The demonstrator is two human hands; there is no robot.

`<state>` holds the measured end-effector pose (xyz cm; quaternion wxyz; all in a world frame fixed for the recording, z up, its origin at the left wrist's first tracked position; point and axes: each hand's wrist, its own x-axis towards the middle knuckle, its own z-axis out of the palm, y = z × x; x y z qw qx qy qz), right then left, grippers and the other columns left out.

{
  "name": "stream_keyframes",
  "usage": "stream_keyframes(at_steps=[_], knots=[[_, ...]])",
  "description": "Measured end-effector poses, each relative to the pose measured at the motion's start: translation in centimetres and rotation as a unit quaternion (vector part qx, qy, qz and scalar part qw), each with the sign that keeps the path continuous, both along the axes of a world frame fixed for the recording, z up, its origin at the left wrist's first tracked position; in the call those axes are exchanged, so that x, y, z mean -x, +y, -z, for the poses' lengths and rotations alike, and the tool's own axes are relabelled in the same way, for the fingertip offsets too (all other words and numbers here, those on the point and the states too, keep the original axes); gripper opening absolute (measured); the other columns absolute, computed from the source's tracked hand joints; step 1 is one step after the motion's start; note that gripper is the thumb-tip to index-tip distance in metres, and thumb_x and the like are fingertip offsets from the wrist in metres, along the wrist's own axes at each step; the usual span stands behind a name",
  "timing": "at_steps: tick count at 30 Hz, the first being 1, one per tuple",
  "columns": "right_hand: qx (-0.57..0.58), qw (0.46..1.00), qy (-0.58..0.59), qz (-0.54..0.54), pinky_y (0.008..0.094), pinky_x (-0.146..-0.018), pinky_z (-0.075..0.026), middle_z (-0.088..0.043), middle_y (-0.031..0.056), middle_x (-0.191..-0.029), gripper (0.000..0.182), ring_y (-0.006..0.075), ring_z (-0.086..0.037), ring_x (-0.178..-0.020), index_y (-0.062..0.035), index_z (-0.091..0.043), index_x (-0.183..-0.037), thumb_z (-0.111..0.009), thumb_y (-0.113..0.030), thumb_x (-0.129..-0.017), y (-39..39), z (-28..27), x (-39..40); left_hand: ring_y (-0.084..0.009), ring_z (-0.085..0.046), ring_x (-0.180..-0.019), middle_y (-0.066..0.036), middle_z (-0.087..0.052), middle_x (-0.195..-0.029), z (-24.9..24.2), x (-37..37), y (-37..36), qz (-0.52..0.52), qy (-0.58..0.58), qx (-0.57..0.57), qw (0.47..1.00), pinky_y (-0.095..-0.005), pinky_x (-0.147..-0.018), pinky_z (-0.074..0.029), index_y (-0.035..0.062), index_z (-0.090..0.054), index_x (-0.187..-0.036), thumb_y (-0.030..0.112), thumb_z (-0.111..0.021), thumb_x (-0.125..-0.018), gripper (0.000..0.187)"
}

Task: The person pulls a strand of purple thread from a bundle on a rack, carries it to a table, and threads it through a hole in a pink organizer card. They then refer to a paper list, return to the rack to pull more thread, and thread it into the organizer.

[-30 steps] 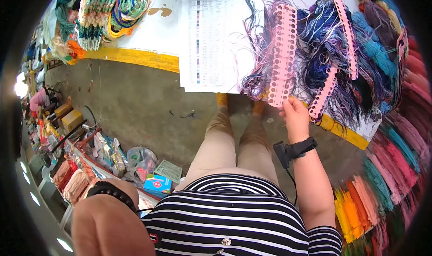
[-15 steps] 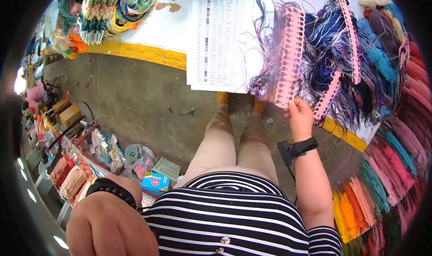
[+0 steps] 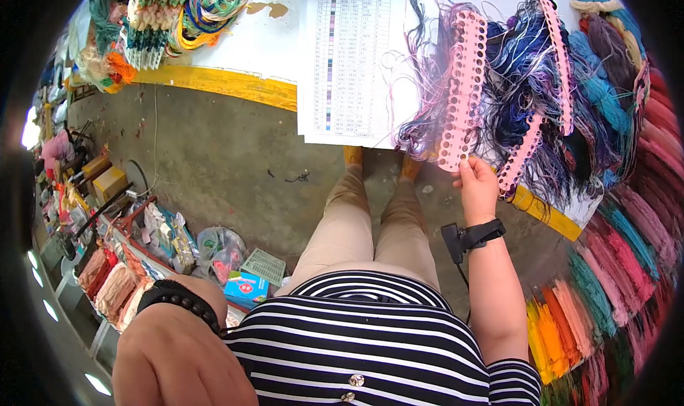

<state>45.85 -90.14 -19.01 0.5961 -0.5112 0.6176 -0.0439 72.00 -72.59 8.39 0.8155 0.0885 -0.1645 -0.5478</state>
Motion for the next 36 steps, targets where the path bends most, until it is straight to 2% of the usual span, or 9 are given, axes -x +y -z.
stream_keyframes(at_steps=[10, 16, 18, 21, 24, 27, 30, 32, 36], knots=[[0.016, 1.0, -0.009, -0.006, 0.0179, -0.051, -0.035, -0.062, -0.0018, -0.074, 0.012, 0.0048, -0.051, -0.057, -0.0091, -0.061, -0.09, -0.056, -0.019, -0.094, 0.1, 0.5, 0.2, -0.0191, -0.058, -0.066, -0.019, -0.064, -0.089, -1.4, -1.2, -0.4, 0.063, 0.066, -0.076, 0.993, -0.0248, -0.053, -0.046, -0.0098, -0.067, -0.103, -0.005, -0.062, -0.084, 0.021], [0.014, 1.0, 0.012, -0.004, 0.0206, -0.057, -0.045, -0.062, 0.0019, -0.074, 0.013, 0.0073, -0.055, -0.061, -0.0015, -0.061, -0.092, -0.054, -0.013, -0.095, 0.0, 0.2, -0.1, -0.0187, -0.057, -0.07, -0.017, -0.066, -0.096, 0.4, -1.6, 0.9, 0.088, 0.031, -0.006, 0.996, -0.0249, -0.056, -0.047, -0.0012, -0.07, -0.105, -0.001, -0.064, -0.085, 0.021], [0.014, 1.0, 0.01, -0.003, 0.0206, -0.057, -0.045, -0.062, 0.0018, -0.074, 0.013, 0.0073, -0.055, -0.061, -0.0015, -0.061, -0.093, -0.054, -0.013, -0.095, 0.0, 0.1, -0.1, -0.0189, -0.057, -0.072, -0.015, -0.067, -0.099, 1.9, -4.5, 0.2, 0.174, -0.049, 0.053, 0.982, -0.0267, -0.06, -0.048, 0.0036, -0.071, -0.105, 0.004, -0.065, -0.086, 0.02], [0.012, 1.0, 0.006, -0.002, 0.0207, -0.057, -0.045, -0.061, 0.0015, -0.074, 0.013, 0.0073, -0.055, -0.061, -0.0016, -0.061, -0.093, -0.054, -0.013, -0.095, 0.1, 0.1, -0.2, -0.0267, -0.062, -0.079, -0.016, -0.064, -0.093, 4.6, -5.8, 1.8, 0.17, -0.081, 0.073, 0.979, -0.0414, -0.071, -0.051, 0.0037, -0.066, -0.092, 0.013, -0.056, -0.091, 0.013], [0.014, 1.0, 0.005, -0.008, 0.0208, -0.057, -0.045, -0.061, 0.0013, -0.074, 0.013, 0.0073, -0.055, -0.062, -0.0017, -0.061, -0.093, -0.054, -0.013, -0.095, 0.0, 0.2, 0.0, -0.0225, -0.06, -0.081, -0.013, -0.062, -0.104, 8.2, -6.1, 3.7, 0.091, -0.165, -0.166, 0.968, -0.0367, -0.073, -0.05, 0.0034, -0.063, -0.1, 0.021, -0.061, -0.088, 0.021], [0.012, 1.0, 0.007, -0.006, 0.0211, -0.057, -0.045, -0.061, 0.0013, -0.075, 0.013, 0.0074, -0.055, -0.063, -0.0019, -0.06, -0.092, -0.054, -0.013, -0.095, 0.1, 0.1, -0.1, -0.013, -0.057, -0.087, -0.009, -0.057, -0.118, 13.3, -5.5, 3.8, 0.02, -0.094, -0.475, 0.875, -0.03, -0.081, -0.047, 0.003, -0.049, -0.125, 0.017, -0.055, -0.093, 0.036], [0.015, 1.0, 0.017, -0.011, 0.0212, -0.058, -0.046, -0.061, 0.0014, -0.075, 0.013, 0.0075, -0.056, -0.064, -0.002, -0.06, -0.092, -0.053, -0.013, -0.095, 0.1, -0.1, -0.2, -0.011, -0.052, -0.102, -0.003, -0.05, -0.128, 21.9, -4.4, 4.7, -0.013, -0.135, -0.646, 0.751, -0.028, -0.085, -0.044, 0.0091, -0.045, -0.131, 0.02, -0.063, -0.09, 0.046], [0.02, 1.0, 0.018, -0.014, 0.0211, -0.058, -0.046, -0.061, 0.0013, -0.076, 0.013, 0.0074, -0.056, -0.065, -0.002, -0.06, -0.092, -0.053, -0.013, -0.095, 0.0, 0.1, -0.2, -0.0142, -0.049, -0.112, -0.006, -0.044, -0.135, 25.3, -3.6, 4.7, -0.022, -0.172, -0.666, 0.726, -0.0327, -0.09, -0.042, 0.0064, -0.037, -0.137, 0.028, -0.069, -0.086, 0.063], [0.022, 1.0, 0.014, -0.006, 0.0208, -0.058, -0.046, -0.061, 0.0007, -0.076, 0.013, 0.007, -0.056, -0.065, -0.0024, -0.06, -0.093, -0.054, -0.013, -0.095, 0.3, 0.3, -0.1, -0.0153, -0.048, -0.115, -0.01, -0.05, -0.13, 28.6, -2.5, 3.9, -0.028, -0.174, -0.647, 0.741, -0.0369, -0.094, -0.04, 0.0027, -0.036, -0.137, 0.031, -0.069, -0.086, 0.066]])
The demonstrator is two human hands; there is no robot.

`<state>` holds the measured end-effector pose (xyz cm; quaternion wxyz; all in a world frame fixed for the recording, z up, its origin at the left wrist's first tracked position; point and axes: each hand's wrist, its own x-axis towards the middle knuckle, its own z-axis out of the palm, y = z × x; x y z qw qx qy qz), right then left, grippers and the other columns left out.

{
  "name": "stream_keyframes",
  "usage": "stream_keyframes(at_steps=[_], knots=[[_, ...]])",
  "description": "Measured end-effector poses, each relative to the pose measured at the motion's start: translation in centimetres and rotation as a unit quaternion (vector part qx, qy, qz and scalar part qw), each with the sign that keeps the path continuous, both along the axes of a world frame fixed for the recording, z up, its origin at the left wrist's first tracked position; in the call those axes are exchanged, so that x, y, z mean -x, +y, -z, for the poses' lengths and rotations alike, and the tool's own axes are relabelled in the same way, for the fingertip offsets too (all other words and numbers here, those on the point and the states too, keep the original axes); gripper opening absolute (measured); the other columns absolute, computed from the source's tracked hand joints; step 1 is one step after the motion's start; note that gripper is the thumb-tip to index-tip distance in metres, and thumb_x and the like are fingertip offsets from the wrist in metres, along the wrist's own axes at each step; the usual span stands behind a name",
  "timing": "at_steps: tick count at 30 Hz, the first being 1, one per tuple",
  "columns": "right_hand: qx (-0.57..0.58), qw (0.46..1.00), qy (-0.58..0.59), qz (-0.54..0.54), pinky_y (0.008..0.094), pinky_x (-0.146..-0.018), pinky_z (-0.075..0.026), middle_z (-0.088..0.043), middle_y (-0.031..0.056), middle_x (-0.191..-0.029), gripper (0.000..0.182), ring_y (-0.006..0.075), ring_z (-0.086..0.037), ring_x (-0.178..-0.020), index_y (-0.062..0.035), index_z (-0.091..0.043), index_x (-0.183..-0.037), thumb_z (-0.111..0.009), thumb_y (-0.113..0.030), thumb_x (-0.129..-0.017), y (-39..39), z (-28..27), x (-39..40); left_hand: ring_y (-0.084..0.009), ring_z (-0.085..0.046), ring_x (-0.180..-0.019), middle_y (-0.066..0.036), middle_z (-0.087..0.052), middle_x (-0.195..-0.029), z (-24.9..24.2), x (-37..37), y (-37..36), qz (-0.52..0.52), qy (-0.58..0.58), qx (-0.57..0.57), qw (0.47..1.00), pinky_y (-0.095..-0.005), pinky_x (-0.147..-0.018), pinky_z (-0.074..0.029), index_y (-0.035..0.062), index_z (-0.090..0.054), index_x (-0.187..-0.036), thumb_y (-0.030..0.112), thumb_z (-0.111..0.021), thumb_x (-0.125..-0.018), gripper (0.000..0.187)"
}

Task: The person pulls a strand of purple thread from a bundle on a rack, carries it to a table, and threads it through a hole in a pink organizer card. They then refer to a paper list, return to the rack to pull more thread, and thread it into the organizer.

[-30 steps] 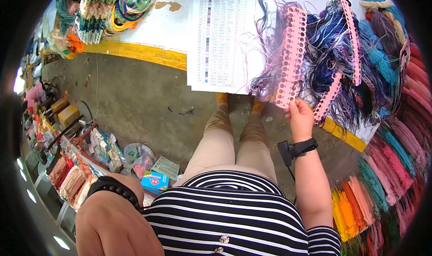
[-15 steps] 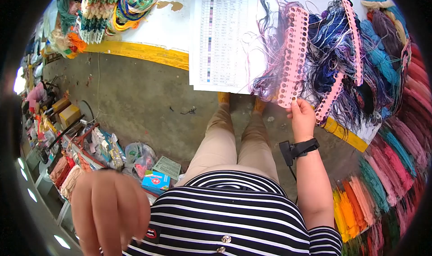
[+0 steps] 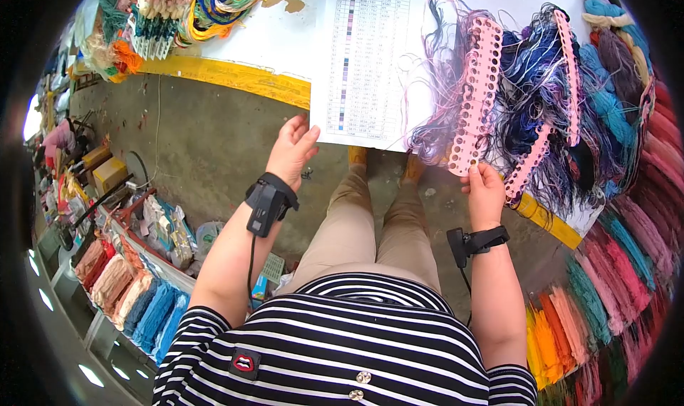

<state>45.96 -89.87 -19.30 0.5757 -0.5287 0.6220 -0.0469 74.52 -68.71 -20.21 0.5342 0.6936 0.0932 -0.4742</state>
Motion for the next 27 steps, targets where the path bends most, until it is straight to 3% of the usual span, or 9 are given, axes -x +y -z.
stream_keyframes(at_steps=[4, 10, 13, 21, 27], knots=[[0.004, 1.0, 0.008, -0.005, 0.0206, -0.057, -0.046, -0.06, -0.0001, -0.076, 0.012, 0.0064, -0.056, -0.065, -0.0029, -0.06, -0.094, -0.054, -0.013, -0.095, 0.0, 0.0, 0.0, -0.0135, -0.056, -0.102, -0.008, -0.062, -0.111, 0.2, -0.1, -0.8, 0.033, 0.06, 0.027, 0.997, -0.0319, -0.087, -0.044, 0.0024, -0.042, -0.131, 0.031, -0.068, -0.087, 0.058], [0.012, 1.0, -0.002, 0.002, 0.0203, -0.056, -0.046, -0.06, -0.0004, -0.076, 0.012, 0.0058, -0.057, -0.066, -0.0027, -0.06, -0.094, -0.055, -0.014, -0.095, 0.1, 0.6, 0.4, -0.0053, -0.056, -0.074, -0.001, -0.065, -0.088, 1.0, -0.1, -0.5, 0.038, 0.013, -0.001, 0.999, -0.0194, -0.065, -0.045, 0.0028, -0.06, -0.109, 0.024, -0.065, -0.09, 0.029], [0.01, 1.0, 0.0, 0.008, 0.0206, -0.057, -0.046, -0.06, -0.0005, -0.076, 0.012, 0.006, -0.056, -0.065, -0.0026, -0.06, -0.094, -0.055, -0.014, -0.095, 0.2, 0.4, 0.2, -0.0054, -0.054, -0.072, 0.0, -0.064, -0.085, 0.7, -0.1, -0.6, 0.036, 0.011, -0.007, 0.999, -0.0202, -0.066, -0.045, 0.0027, -0.064, -0.103, 0.024, -0.064, -0.091, 0.024], [-0.057, 0.997, -0.02, 0.043, 0.0194, -0.056, -0.041, -0.062, -0.0008, -0.078, 0.015, 0.0068, -0.056, -0.065, -0.0077, -0.06, -0.098, -0.053, -0.021, -0.096, 0.3, -2.1, -0.2, -0.0053, -0.056, -0.07, 0.0, -0.064, -0.082, -0.5, -0.9, -0.9, 0.043, -0.002, -0.017, 0.999, -0.0204, -0.065, -0.047, 0.0026, -0.065, -0.105, 0.022, -0.064, -0.09, 0.024], [-0.033, 0.997, -0.031, 0.056, 0.0195, -0.053, -0.043, -0.062, 0.0002, -0.076, 0.017, 0.0064, -0.055, -0.061, -0.0045, -0.058, -0.106, -0.05, -0.017, -0.096, 0.2, -8.6, -2.1, -0.0055, -0.057, -0.067, 0.0, -0.065, -0.082, -0.7, -2.1, -1.1, 0.041, -0.018, -0.038, 0.998, -0.0194, -0.06, -0.047, 0.0022, -0.065, -0.105, 0.02, -0.064, -0.09, 0.023]])
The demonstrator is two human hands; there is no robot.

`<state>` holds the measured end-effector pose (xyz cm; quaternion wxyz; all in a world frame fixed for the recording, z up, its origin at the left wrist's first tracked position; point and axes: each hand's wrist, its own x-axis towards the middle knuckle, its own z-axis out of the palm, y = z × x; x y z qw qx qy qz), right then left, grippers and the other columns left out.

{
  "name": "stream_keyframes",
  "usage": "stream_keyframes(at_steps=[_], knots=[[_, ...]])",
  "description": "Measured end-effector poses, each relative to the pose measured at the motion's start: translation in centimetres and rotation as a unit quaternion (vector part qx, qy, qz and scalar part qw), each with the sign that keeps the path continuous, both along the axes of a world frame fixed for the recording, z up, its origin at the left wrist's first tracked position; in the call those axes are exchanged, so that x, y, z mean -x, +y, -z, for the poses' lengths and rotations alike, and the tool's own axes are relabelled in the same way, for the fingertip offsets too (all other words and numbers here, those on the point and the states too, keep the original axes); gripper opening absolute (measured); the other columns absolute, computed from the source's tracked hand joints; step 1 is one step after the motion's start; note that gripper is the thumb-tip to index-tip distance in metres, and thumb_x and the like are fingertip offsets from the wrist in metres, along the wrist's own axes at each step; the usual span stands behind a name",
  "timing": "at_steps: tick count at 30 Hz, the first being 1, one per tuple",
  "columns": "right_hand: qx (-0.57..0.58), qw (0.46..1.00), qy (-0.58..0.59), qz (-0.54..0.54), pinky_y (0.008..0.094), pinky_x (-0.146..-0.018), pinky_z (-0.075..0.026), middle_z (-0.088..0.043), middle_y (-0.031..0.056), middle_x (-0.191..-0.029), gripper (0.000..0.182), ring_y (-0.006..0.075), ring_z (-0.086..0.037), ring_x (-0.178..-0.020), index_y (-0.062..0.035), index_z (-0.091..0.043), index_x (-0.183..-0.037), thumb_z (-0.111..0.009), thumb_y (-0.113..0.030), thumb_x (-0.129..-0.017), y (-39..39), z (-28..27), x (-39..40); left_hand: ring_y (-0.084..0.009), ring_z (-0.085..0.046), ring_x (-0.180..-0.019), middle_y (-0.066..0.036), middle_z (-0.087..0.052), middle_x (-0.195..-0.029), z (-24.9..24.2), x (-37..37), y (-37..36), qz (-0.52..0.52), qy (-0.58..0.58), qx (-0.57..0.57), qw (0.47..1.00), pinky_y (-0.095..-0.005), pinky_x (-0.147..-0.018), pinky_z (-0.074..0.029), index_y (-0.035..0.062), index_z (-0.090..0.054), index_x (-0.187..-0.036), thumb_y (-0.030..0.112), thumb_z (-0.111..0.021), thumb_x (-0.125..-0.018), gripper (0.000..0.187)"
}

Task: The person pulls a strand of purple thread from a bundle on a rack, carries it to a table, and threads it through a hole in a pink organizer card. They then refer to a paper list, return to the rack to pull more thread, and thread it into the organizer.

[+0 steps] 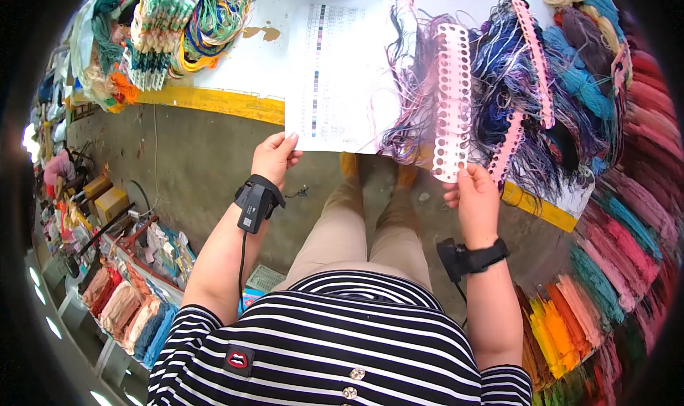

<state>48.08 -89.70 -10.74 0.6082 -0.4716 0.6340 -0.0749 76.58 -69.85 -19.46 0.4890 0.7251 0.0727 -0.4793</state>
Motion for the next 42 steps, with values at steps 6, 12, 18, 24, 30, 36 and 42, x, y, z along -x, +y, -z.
stream_keyframes(at_steps=[6, 12, 18, 24, 30, 36, 42], knots=[[0.125, 0.991, 0.015, -0.053, 0.0165, -0.054, -0.041, -0.061, -0.0015, -0.074, 0.019, 0.0026, -0.052, -0.059, -0.0025, -0.06, -0.106, -0.048, -0.015, -0.097, -2.7, -12.4, -0.6, -0.0058, -0.058, -0.064, 0.0, -0.064, -0.08, -0.5, -2.0, -0.3, -0.038, -0.023, 0.004, 0.999, -0.0185, -0.054, -0.046, 0.0019, -0.064, -0.104, 0.018, -0.064, -0.09, 0.021], [0.286, 0.957, -0.027, -0.048, 0.0165, -0.054, -0.038, -0.059, -0.003, -0.074, 0.019, 0.0023, -0.049, -0.059, -0.0018, -0.061, -0.108, -0.052, -0.013, -0.096, -4.2, -24.5, -0.9, -0.0066, -0.059, -0.061, 0.0, -0.064, -0.078, -0.5, -5.8, -0.7, -0.115, -0.049, 0.021, 0.992, -0.0176, -0.048, -0.045, 0.0036, -0.064, -0.103, 0.017, -0.063, -0.09, 0.018], [0.63, 0.751, -0.045, -0.192, 0.0205, -0.058, -0.039, -0.061, -0.0024, -0.078, 0.021, 0.0045, -0.05, -0.067, -0.0054, -0.065, -0.107, -0.052, -0.009, -0.091, -11.0, -34.0, -5.0, -0.009, -0.06, -0.06, -0.004, -0.066, -0.081, 1.5, -10.1, -0.4, -0.088, -0.102, -0.015, 0.991, -0.0202, -0.046, -0.045, 0.0002, -0.064, -0.107, 0.018, -0.06, -0.092, 0.023], [0.571, 0.797, -0.195, -0.027, 0.0165, -0.047, -0.033, -0.054, -0.0037, -0.071, 0.025, 0.0024, -0.043, -0.055, 0.0004, -0.059, -0.105, -0.048, -0.02, -0.096, -10.3, -37.0, -10.6, -0.0103, -0.059, -0.06, -0.004, -0.064, -0.077, 2.7, -11.4, 0.9, -0.081, -0.096, -0.024, 0.992, -0.0207, -0.045, -0.045, 0.0017, -0.06, -0.104, 0.024, -0.058, -0.093, 0.025], [0.287, 0.919, -0.271, -0.015, 0.0216, -0.056, -0.042, -0.061, 0.0019, -0.072, 0.018, 0.0072, -0.053, -0.06, -0.0051, -0.059, -0.086, -0.051, -0.018, -0.096, -7.8, -21.5, -10.4, -0.0168, -0.064, -0.081, -0.01, -0.06, -0.11, 1.6, -10.3, 2.0, -0.088, -0.129, -0.044, 0.987, -0.0258, -0.055, -0.051, 0.0051, -0.052, -0.126, 0.022, -0.059, -0.092, 0.039], [0.141, 0.98, -0.142, 0.018, 0.0264, -0.054, -0.048, -0.062, 0.0063, -0.074, 0.014, 0.0119, -0.059, -0.058, 0.0003, -0.056, -0.099, -0.049, -0.011, -0.095, -0.9, 3.7, -6.7, -0.0227, -0.053, -0.113, -0.012, -0.049, -0.132, 2.1, -8.5, 5.4, 0.017, -0.261, -0.099, 0.96, -0.0346, -0.079, -0.051, 0.0069, -0.048, -0.131, 0.015, -0.062, -0.086, 0.048], [0.092, 0.989, 0.013, -0.113, 0.0381, -0.067, -0.051, -0.067, 0.0164, -0.083, 0.034, 0.0276, -0.065, -0.072, -0.0018, -0.062, -0.107, -0.057, -0.03, -0.089, -1.5, 7.4, -1.4, -0.0129, -0.052, -0.108, -0.004, -0.049, -0.132, -2.0, -2.9, 2.7, -0.031, -0.159, -0.1, 0.982, -0.0266, -0.078, -0.048, 0.0119, -0.052, -0.127, 0.009, -0.058, -0.089, 0.038]])
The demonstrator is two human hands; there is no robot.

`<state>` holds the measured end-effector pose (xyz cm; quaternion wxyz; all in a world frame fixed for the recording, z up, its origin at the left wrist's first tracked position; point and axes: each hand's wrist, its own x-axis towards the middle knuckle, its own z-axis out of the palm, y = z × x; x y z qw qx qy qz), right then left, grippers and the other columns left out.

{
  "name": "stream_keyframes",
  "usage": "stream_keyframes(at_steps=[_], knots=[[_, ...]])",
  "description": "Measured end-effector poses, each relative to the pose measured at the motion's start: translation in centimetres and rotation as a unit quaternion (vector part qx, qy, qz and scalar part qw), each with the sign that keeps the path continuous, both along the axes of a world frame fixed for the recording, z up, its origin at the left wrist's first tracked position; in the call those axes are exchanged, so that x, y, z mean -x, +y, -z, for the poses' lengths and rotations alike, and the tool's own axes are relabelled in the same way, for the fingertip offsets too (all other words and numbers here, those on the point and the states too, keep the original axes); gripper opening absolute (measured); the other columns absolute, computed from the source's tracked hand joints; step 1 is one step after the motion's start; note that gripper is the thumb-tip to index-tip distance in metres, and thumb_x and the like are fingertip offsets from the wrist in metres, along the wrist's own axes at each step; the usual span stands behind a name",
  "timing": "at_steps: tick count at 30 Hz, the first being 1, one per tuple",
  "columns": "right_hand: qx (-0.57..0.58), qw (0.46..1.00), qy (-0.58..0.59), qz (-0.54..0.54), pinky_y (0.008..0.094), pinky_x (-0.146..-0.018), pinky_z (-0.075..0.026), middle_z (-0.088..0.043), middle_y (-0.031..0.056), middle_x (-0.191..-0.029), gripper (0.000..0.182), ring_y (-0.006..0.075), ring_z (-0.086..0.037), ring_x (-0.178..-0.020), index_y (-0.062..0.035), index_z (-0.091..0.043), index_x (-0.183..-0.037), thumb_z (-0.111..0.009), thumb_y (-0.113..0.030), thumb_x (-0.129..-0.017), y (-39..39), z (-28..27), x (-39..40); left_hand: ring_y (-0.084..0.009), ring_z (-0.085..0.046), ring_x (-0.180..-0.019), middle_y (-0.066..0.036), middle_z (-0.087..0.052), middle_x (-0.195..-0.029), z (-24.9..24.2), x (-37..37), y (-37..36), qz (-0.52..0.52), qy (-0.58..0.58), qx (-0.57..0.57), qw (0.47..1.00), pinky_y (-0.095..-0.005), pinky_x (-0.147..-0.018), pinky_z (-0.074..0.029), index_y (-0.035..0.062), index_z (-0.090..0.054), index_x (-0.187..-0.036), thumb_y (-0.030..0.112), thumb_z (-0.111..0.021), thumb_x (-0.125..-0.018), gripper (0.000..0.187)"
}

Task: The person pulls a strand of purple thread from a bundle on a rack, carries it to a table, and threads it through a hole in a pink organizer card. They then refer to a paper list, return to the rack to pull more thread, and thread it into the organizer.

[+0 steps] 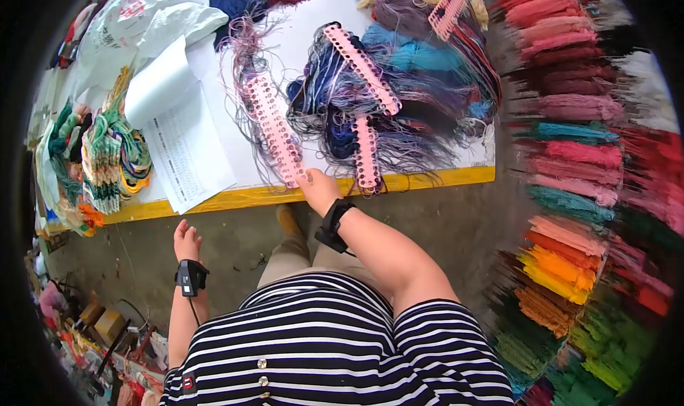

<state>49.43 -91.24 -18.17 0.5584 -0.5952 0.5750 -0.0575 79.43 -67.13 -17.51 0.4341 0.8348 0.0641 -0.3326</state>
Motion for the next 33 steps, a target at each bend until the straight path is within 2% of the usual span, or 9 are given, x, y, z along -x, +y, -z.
stream_keyframes(at_steps=[3, 5, 7, 12, 17, 21, 25, 29, 33], knots=[[0.103, 0.984, 0.076, -0.126, 0.0435, -0.076, -0.05, -0.067, 0.0198, -0.088, 0.038, 0.0372, -0.064, -0.086, -0.005, -0.064, -0.106, -0.059, -0.036, -0.085, -4.0, -1.9, 4.0, -0.0119, -0.051, -0.109, -0.004, -0.05, -0.131, -0.8, 2.8, -1.6, -0.007, 0.007, 0.005, 1.0, -0.026, -0.078, -0.047, 0.0127, -0.053, -0.126, 0.008, -0.058, -0.089, 0.038], [0.075, 0.993, 0.092, 0.01, 0.0428, -0.075, -0.05, -0.067, 0.0187, -0.091, 0.031, 0.0362, -0.064, -0.085, -0.005, -0.065, -0.1, -0.059, -0.031, -0.085, -8.8, -2.6, 7.3, -0.0122, -0.054, -0.104, -0.003, -0.049, -0.131, -2.1, 5.0, -3.5, -0.007, 0.008, 0.009, 1.0, -0.0267, -0.079, -0.047, 0.0126, -0.052, -0.127, 0.009, -0.057, -0.089, 0.038], [0.301, 0.94, 0.104, 0.124, 0.0426, -0.072, -0.049, -0.066, 0.0177, -0.084, 0.024, 0.0361, -0.063, -0.079, -0.0034, -0.063, -0.093, -0.056, -0.026, -0.089, -13.9, -2.6, 10.3, -0.0124, -0.056, -0.101, -0.003, -0.05, -0.129, -3.3, 7.3, -5.8, -0.003, 0.023, 0.029, 0.999, -0.0265, -0.079, -0.047, 0.0115, -0.052, -0.127, 0.009, -0.056, -0.09, 0.038], [0.013, 0.978, 0.016, 0.208, 0.0246, -0.056, -0.047, -0.064, 0.0052, -0.086, 0.023, 0.0126, -0.059, -0.068, -0.0032, -0.062, -0.1, -0.058, -0.025, -0.093, -22.2, 0.2, 13.9, -0.0104, -0.059, -0.091, -0.002, -0.061, -0.114, -5.2, 12.3, -12.6, 0.043, 0.106, 0.101, 0.988, -0.0241, -0.077, -0.047, 0.0057, -0.057, -0.12, 0.011, -0.056, -0.091, 0.029], [-0.001, 0.967, -0.044, 0.251, 0.025, -0.05, -0.048, -0.064, 0.0079, -0.083, 0.027, 0.0133, -0.06, -0.06, 0.0013, -0.061, -0.101, -0.061, -0.023, -0.091, -22.2, -0.5, 13.7, -0.0106, -0.059, -0.089, -0.005, -0.063, -0.113, -7.5, 16.0, -19.1, 0.127, 0.171, 0.131, 0.968, -0.0253, -0.081, -0.048, 0.0042, -0.057, -0.118, 0.014, -0.053, -0.094, 0.026], [-0.004, 0.997, 0.006, 0.073, 0.0284, -0.052, -0.047, -0.064, 0.0059, -0.067, 0.025, 0.0119, -0.06, -0.056, -0.0002, -0.061, -0.078, -0.06, -0.023, -0.089, -18.0, -1.8, 16.6, -0.0104, -0.06, -0.092, -0.004, -0.065, -0.11, -7.2, 18.7, -22.0, 0.179, 0.228, 0.114, 0.95, -0.0251, -0.082, -0.048, 0.006, -0.059, -0.116, 0.014, -0.053, -0.094, 0.024], [0.005, 0.998, 0.053, -0.023, 0.0325, -0.063, -0.05, -0.067, 0.0115, -0.072, 0.021, 0.0202, -0.066, -0.069, -0.0009, -0.067, -0.09, -0.061, -0.02, -0.087, -10.6, 1.0, 17.9, -0.0103, -0.06, -0.092, -0.001, -0.063, -0.113, -3.8, 22.4, -22.7, 0.254, 0.34, 0.089, 0.901, -0.0255, -0.083, -0.047, 0.0079, -0.059, -0.12, 0.017, -0.054, -0.094, 0.028], [-0.054, 0.996, 0.017, 0.07, 0.0328, -0.068, -0.05, -0.068, 0.0135, -0.078, 0.02, 0.0233, -0.065, -0.071, -0.0015, -0.067, -0.096, -0.061, -0.018, -0.086, -8.0, 1.5, 17.6, -0.0108, -0.059, -0.096, -0.001, -0.061, -0.118, -0.9, 26.6, -23.0, 0.322, 0.356, 0.046, 0.876, -0.0284, -0.085, -0.046, 0.0077, -0.053, -0.128, 0.015, -0.052, -0.093, 0.036], [-0.112, 0.989, -0.012, 0.092, 0.023, -0.062, -0.047, -0.065, 0.0021, -0.082, 0.023, 0.0091, -0.058, -0.069, -0.001, -0.063, -0.107, -0.057, -0.018, -0.092, -8.0, 1.3, 17.4, -0.0109, -0.058, -0.097, -0.001, -0.062, -0.116, -0.8, 28.4, -23.7, 0.336, 0.351, 0.054, 0.872, -0.0274, -0.083, -0.046, 0.0069, -0.051, -0.129, 0.014, -0.053, -0.091, 0.038]])
